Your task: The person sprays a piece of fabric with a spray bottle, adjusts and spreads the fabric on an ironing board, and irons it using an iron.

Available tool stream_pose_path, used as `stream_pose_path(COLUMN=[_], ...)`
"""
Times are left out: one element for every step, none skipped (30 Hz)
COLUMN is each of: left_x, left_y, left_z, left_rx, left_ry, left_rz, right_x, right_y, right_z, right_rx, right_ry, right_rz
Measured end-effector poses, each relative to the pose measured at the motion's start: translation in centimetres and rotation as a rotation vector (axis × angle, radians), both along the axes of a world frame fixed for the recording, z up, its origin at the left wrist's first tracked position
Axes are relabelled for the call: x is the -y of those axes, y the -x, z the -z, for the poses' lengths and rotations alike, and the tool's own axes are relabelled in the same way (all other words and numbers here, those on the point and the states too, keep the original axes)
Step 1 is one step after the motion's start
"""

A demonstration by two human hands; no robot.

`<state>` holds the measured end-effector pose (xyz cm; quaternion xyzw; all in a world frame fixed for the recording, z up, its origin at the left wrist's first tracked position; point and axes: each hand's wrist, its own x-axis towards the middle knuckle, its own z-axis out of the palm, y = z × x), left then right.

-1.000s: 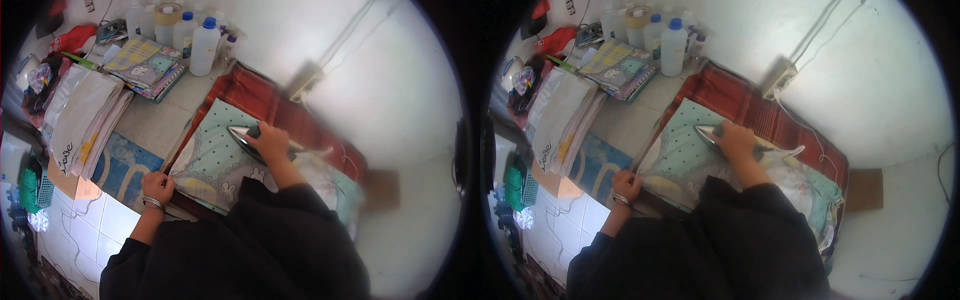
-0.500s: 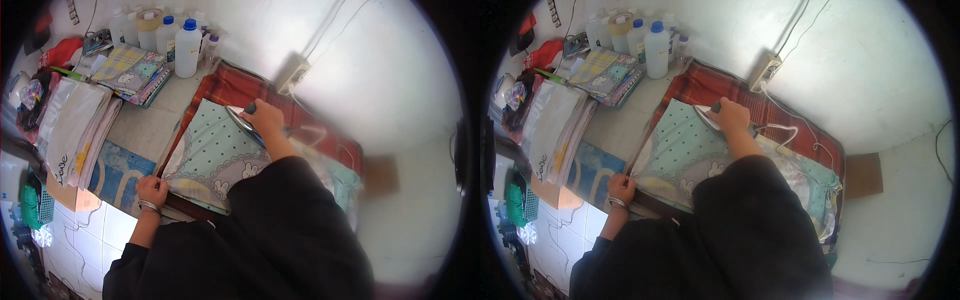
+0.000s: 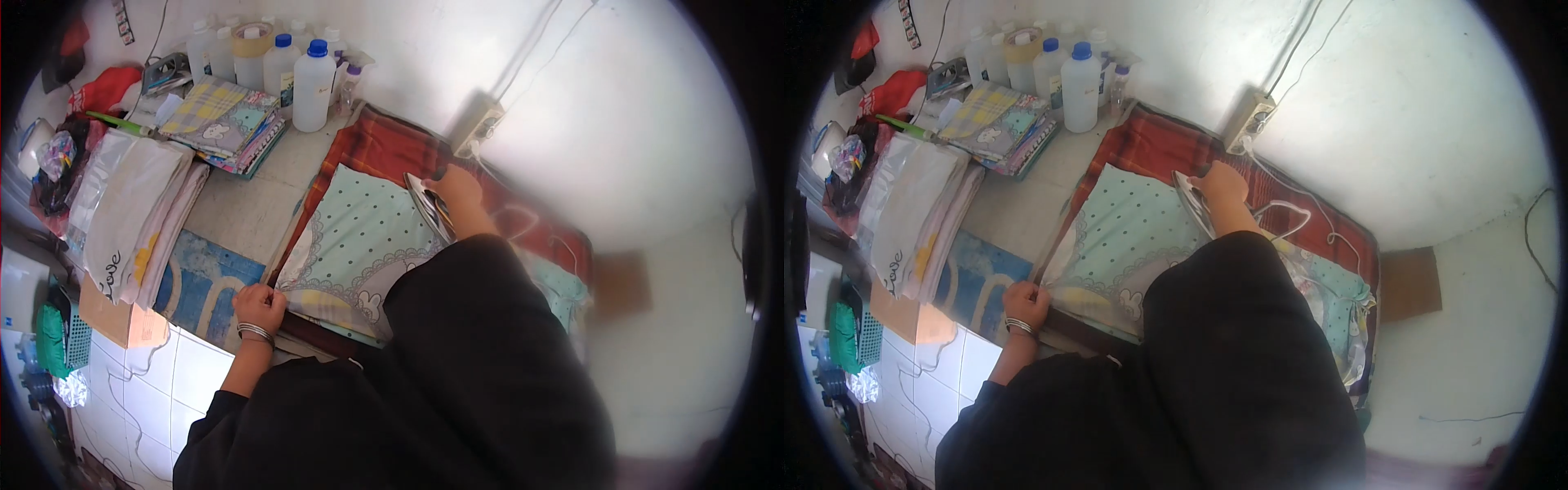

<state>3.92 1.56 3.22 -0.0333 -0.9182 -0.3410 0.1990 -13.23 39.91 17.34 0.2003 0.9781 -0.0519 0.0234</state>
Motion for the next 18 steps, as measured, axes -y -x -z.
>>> stream_pose_path(left_x=[0.0, 0.1, 0.2, 0.2, 0.0, -0.1, -0.2, -0.1, 0.1, 0.1, 0.0, 0.0, 0.0, 0.1, 0.2, 0.3, 0.3, 0.2], left_y=[0.0, 0.1, 0.0, 0.0, 0.1, 0.2, 0.2, 0.1, 0.0, 0.0, 0.0, 0.1, 0.1, 0.1, 0.2, 0.2, 0.3, 0.3], left_z=[0.0, 0.0, -0.1, -0.1, -0.1, -0.1, -0.1, -0.1, -0.2, -0.2, -0.2, -0.1, 0.0, 0.3, 0.5, 0.6, 0.8, 0.9], left_rx=[-0.007, -0.013, -0.028, -0.010, 0.014, 0.013, 0.003, -0.005, 0.037, 0.040, 0.040, 0.039, 0.044, 0.061, 0.076, 0.079, 0.051, 0.024], left_ry=[0.000, 0.000, -0.002, -0.011, -0.024, -0.035, -0.039, -0.038, -0.047, -0.044, -0.013, 0.020, 0.031, 0.028, 0.025, 0.039, 0.054, 0.068], left_rz=[-0.003, -0.003, 0.008, 0.003, -0.001, 0.011, -0.004, -0.018, 0.002, 0.013, -0.002, -0.017, -0.006, -0.014, -0.024, -0.015, -0.024, -0.032], right_x=[-0.8, -1.7, -1.2, -0.5, -0.5, -0.6, 0.2, 1.4, 2.0, 2.1, 1.0, 0.5, 0.0, -0.5, -0.8, -1.9, -3.1, -3.6], right_y=[-0.1, -0.1, -1.9, -4.6, -7.1, -9.8, -12.8, -15.6, -17.6, -19.1, -19.7, -19.3, -18.4, -17.3, -16.0, -14.3, -12.6, -11.3], right_z=[0.3, 0.6, -1.0, -2.8, -3.2, -3.2, -3.0, -2.3, -1.0, 0.3, 2.0, 1.9, 1.5, 1.1, 0.5, 0.7, 0.8, 0.4], right_rx=[0.031, 0.063, 0.058, 0.055, 0.048, 0.046, 0.003, -0.037, -0.027, -0.020, -0.210, -0.211, -0.246, -0.281, -0.217, -0.193, -0.171, -0.157], right_ry=[-0.013, -0.024, 0.010, 0.039, 0.146, 0.253, 0.180, 0.112, 0.016, -0.078, -0.123, -0.118, -0.072, -0.023, -0.065, -0.031, 0.000, -0.015], right_rz=[0.006, 0.017, -0.032, -0.080, -0.117, -0.153, -0.169, -0.185, -0.268, -0.352, -0.426, -0.417, -0.356, -0.294, -0.143, -0.072, -0.001, 0.023])
